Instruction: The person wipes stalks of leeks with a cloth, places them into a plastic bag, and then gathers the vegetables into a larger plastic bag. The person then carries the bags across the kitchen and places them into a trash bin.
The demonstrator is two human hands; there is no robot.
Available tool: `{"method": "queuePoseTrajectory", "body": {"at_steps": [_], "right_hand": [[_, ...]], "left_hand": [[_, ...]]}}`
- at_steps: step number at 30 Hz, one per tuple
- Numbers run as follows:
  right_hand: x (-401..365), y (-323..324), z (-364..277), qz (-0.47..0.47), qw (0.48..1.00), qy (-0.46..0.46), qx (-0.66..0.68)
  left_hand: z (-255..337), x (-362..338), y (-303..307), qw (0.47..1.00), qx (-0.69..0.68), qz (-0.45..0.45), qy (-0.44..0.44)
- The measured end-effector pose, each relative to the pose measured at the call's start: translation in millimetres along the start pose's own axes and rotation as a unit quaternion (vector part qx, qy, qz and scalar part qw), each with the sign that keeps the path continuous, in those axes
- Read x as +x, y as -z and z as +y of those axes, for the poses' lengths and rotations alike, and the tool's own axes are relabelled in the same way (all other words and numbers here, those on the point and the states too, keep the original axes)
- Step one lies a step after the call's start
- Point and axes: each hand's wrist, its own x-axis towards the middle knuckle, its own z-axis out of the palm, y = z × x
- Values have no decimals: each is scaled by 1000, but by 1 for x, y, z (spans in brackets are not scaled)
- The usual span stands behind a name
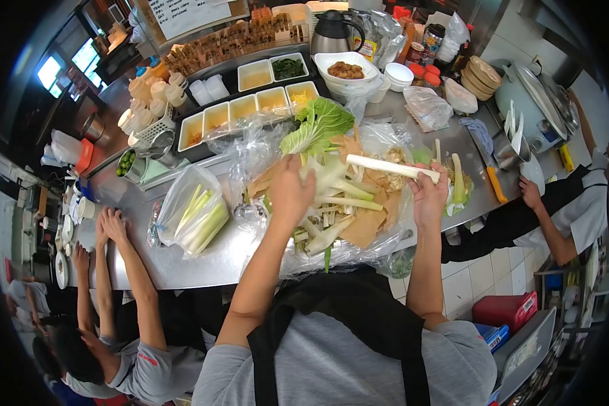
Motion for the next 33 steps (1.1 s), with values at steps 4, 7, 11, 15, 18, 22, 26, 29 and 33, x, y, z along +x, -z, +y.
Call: {"method": "queuePoseTrajectory", "body": {"at_steps": [4, 7, 11, 15, 18, 22, 26, 29, 33], "right_hand": [[-7, -14, -5, -12, 999, 14, -50], [-11, -28, -10, -52, 993, 26, -102], [4, -35, -14, -88, 992, 23, -84], [15, -41, -10, -139, 990, -9, -30], [14, -50, -7, -103, 989, 22, -105], [13, -60, -1, -73, 982, 69, -160], [9, -68, -4, -88, 963, 97, -235], [11, -71, -7, -217, 968, -22, -124], [11, -74, -5, -234, 955, -59, -170]], "left_hand": [[46, 9, 17, 992, -96, -53, -57], [44, 20, 19, 972, -109, -180, -101], [37, 21, 13, 902, -285, -323, -26], [32, 13, -2, 797, -455, -393, 53], [40, 8, -1, 873, -402, -277, 4], [52, 7, 13, 928, -306, -202, -62], [49, 7, 12, 913, -309, -262, -40], [37, 6, -3, 756, -535, -375, 39], [37, 7, 4, 700, -585, -401, 83]]}}
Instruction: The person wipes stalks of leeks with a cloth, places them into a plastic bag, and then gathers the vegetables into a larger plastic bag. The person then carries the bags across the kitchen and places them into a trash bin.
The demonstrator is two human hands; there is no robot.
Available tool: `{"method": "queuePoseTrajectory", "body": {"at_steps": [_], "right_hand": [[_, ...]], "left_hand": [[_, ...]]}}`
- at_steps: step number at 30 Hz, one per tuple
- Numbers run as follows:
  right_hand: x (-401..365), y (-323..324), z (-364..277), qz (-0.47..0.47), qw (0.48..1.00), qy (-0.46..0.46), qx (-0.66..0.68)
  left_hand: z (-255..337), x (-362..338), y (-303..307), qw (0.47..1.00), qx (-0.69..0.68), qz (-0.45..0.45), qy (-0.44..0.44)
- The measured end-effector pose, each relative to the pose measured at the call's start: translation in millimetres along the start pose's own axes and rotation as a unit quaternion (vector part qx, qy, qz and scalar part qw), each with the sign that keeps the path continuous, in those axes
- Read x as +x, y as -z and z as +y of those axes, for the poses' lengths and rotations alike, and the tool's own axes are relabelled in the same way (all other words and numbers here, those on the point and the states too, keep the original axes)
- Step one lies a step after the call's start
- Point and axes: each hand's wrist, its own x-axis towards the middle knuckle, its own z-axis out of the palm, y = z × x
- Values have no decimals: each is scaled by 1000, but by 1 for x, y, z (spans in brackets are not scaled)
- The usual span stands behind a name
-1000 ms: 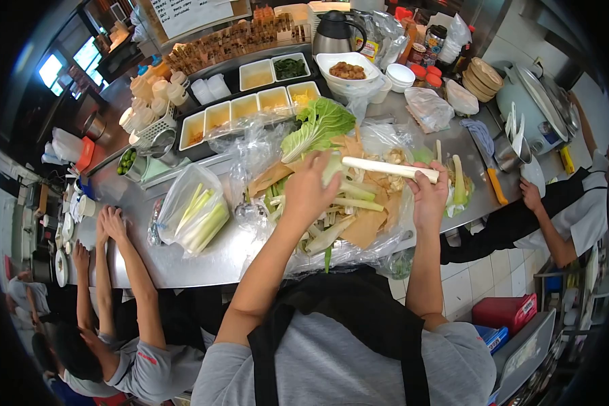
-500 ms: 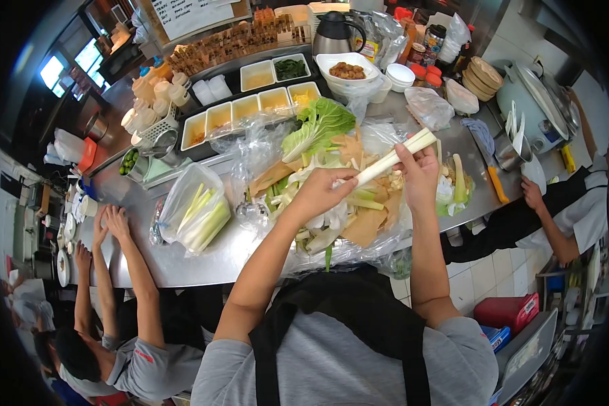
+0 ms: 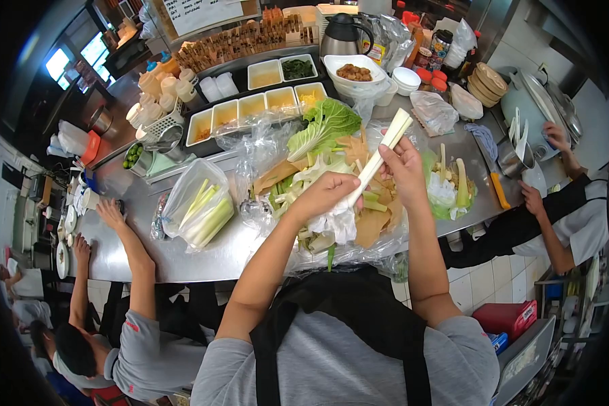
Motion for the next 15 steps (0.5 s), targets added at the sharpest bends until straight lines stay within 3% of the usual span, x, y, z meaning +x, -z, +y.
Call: {"method": "queuePoseTrajectory", "body": {"at_steps": [2, 5, 15], "right_hand": [[0, -4, 1, 40, 998, 17, -51], [0, -12, 3, 69, 993, 61, -66], [3, -27, -1, 56, 992, 100, -61]], "left_hand": [[-4, 2, -3, 975, 171, 118, -73], [4, 0, -7, 943, 269, 158, -111], [5, -5, -4, 934, 309, 157, -92]]}}
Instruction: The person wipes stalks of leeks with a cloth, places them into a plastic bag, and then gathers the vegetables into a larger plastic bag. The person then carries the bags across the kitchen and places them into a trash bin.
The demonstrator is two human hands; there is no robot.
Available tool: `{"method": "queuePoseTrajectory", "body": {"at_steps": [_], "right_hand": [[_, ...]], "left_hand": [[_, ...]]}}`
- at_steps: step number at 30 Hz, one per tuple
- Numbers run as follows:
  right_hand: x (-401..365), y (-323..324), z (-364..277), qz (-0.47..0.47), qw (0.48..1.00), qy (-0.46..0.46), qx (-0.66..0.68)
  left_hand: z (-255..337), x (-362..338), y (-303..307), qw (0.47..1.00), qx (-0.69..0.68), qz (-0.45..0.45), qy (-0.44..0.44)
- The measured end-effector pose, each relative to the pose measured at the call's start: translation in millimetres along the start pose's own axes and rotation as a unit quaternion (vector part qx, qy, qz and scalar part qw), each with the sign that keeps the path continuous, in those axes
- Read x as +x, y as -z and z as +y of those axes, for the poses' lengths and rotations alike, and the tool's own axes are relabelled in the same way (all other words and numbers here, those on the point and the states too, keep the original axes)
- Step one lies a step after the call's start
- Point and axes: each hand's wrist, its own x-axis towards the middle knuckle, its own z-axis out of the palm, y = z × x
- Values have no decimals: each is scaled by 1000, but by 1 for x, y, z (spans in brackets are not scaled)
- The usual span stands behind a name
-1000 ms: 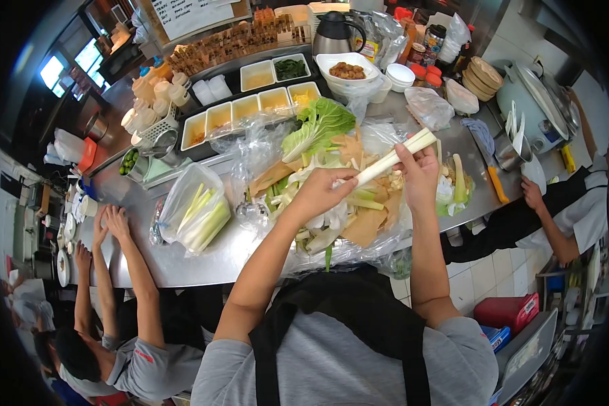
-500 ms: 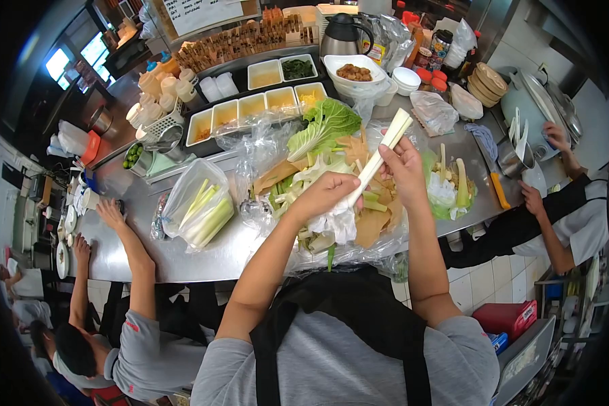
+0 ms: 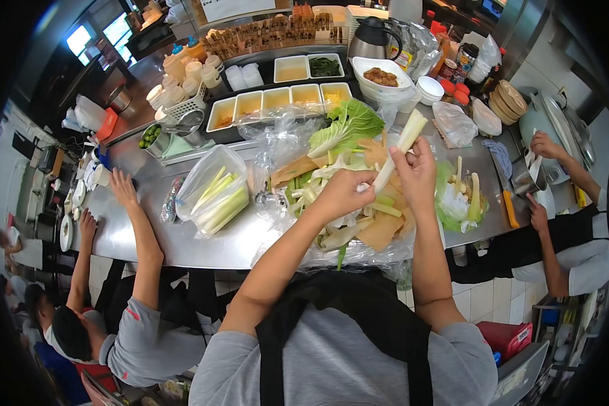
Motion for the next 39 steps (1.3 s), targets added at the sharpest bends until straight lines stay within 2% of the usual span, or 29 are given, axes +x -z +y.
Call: {"method": "queuePoseTrajectory", "body": {"at_steps": [6, 12, 14, 15, 17, 20, 24, 26, 32, 35, 36, 37, 38, 39], "right_hand": [[7, -5, -5, -21, 1000, -4, -4], [22, 7, 9, -10, 999, -43, 6], [23, 8, 12, -14, 999, -26, 15], [23, 8, 14, -14, 999, -26, 15], [21, 6, 18, -30, 999, -22, 28], [18, 0, 18, -44, 999, -4, 14], [16, 0, 12, -73, 997, -18, 19], [15, 1, 11, -77, 996, -43, 11], [16, 4, 19, -91, 993, -56, 50], [21, 16, 42, -115, 993, -35, -21], [17, 13, 39, -84, 995, -39, -34], [20, 21, 47, -101, 991, -54, -65], [19, 21, 53, -93, 994, -51, 5], [21, 35, 77, -73, 992, -91, 53]], "left_hand": [[-2, -5, 3, 999, -20, 7, -40], [-2, -12, 11, 995, -28, -81, 45], [-5, -11, 13, 998, -28, -35, -38], [-3, -10, 14, 998, -28, -35, -37], [3, -8, 15, 997, -61, -30, 46], [2, -8, 8, 999, -38, 23, 31], [1, -9, 5, 999, -10, 30, 15], [6, -9, 4, 993, 107, 55, -10], [2, -9, 2, 988, 139, 69, 27], [-25, -9, -6, 988, 112, 101, -13], [-25, -11, -2, 993, 82, 85, -14], [-28, -10, -2, 995, 60, 81, -10], [-47, -9, -10, 995, 2, 98, -10], [-57, -5, -11, 993, -5, 103, -57]]}}
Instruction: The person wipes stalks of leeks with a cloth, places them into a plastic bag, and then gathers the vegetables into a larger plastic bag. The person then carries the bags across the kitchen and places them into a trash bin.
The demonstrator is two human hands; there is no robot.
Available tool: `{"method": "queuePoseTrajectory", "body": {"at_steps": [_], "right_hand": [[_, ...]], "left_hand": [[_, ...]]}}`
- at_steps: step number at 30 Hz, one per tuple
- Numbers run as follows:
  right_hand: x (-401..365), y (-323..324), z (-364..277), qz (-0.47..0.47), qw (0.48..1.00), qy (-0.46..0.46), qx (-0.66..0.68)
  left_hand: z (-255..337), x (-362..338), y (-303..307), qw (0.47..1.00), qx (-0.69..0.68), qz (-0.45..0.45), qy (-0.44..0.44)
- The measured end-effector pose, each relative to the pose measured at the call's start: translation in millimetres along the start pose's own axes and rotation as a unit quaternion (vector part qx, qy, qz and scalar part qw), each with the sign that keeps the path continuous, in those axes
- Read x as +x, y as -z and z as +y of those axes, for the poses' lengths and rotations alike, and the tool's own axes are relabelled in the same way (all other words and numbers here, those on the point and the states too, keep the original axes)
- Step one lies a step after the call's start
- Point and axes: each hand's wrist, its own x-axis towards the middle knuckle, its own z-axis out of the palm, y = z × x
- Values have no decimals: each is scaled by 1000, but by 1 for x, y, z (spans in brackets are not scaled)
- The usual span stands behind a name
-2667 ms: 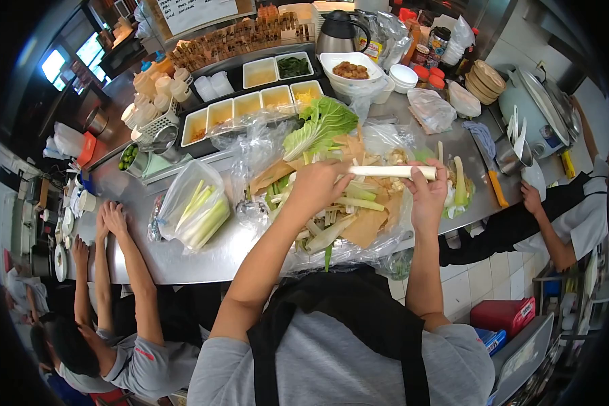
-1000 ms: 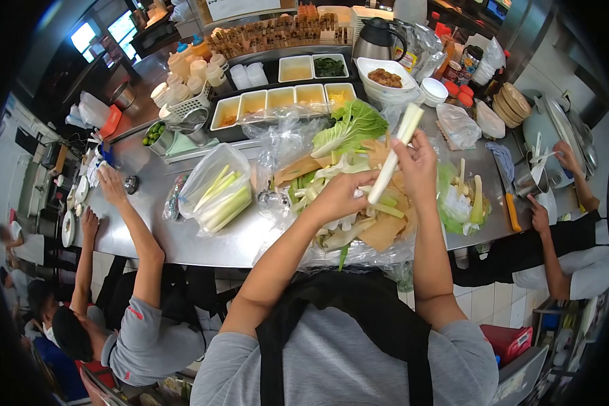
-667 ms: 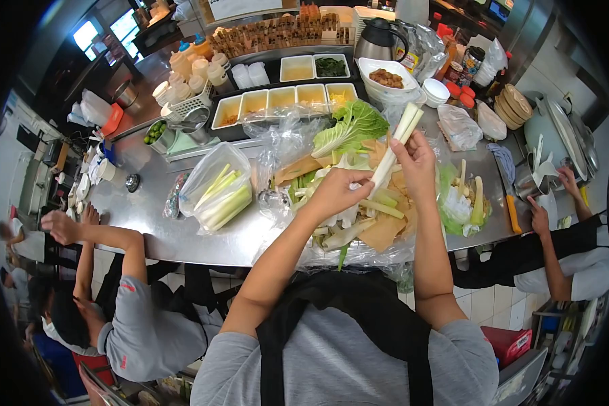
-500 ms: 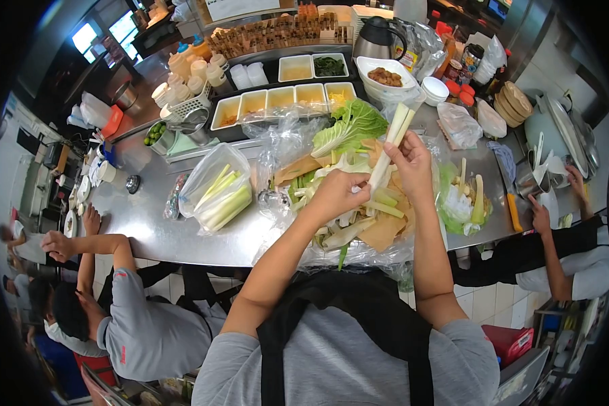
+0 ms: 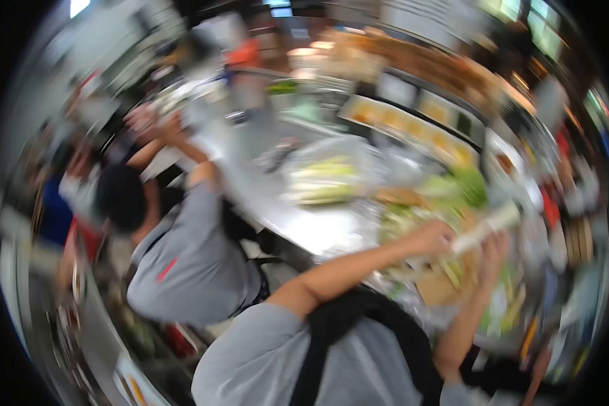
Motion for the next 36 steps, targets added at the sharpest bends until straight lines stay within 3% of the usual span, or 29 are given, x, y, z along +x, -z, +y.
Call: {"method": "queuePoseTrajectory", "body": {"at_steps": [2, 3, 7, 9, 12, 14, 25, 31, 32, 33, 34, 36], "right_hand": [[14, 27, 30, -73, 994, 22, 83], [9, 16, 14, -78, 994, -6, 73], [0, -10, -5, -78, 997, 2, 12], [-3, -16, -10, -10, 998, -11, -54], [-7, -34, -14, 20, 999, 18, -25], [-6, -36, -12, 9, 1000, 21, -16], [1, -20, 6, -41, 999, -2, 31], [-18, -23, -2, -115, 990, 42, 66], [-20, -20, 1, -111, 991, 45, 54], [-20, -18, 3, -105, 993, 42, 41], [-19, -16, 8, -96, 994, 41, 27], [-27, -16, 11, -46, 993, 23, 102]], "left_hand": [[-10, 2, -2, 996, -75, 13, -36], [-14, 1, -3, 996, -78, 16, -34], [11, -11, 1, 999, 39, 32, 8], [36, -21, 4, 990, 60, 110, 61], [35, -23, 4, 985, -3, 153, 82], [33, -24, 3, 978, -63, 176, 89], [48, -31, -2, 948, 75, 300, 69], [6, -28, -11, 948, 59, 274, 150], [-9, -24, -16, 951, 58, 267, 142], [-2, -23, -11, 946, 43, 233, 219], [-3, -23, -8, 946, 73, 217, 228], [1, -22, -3, 933, 148, 189, 267]]}}
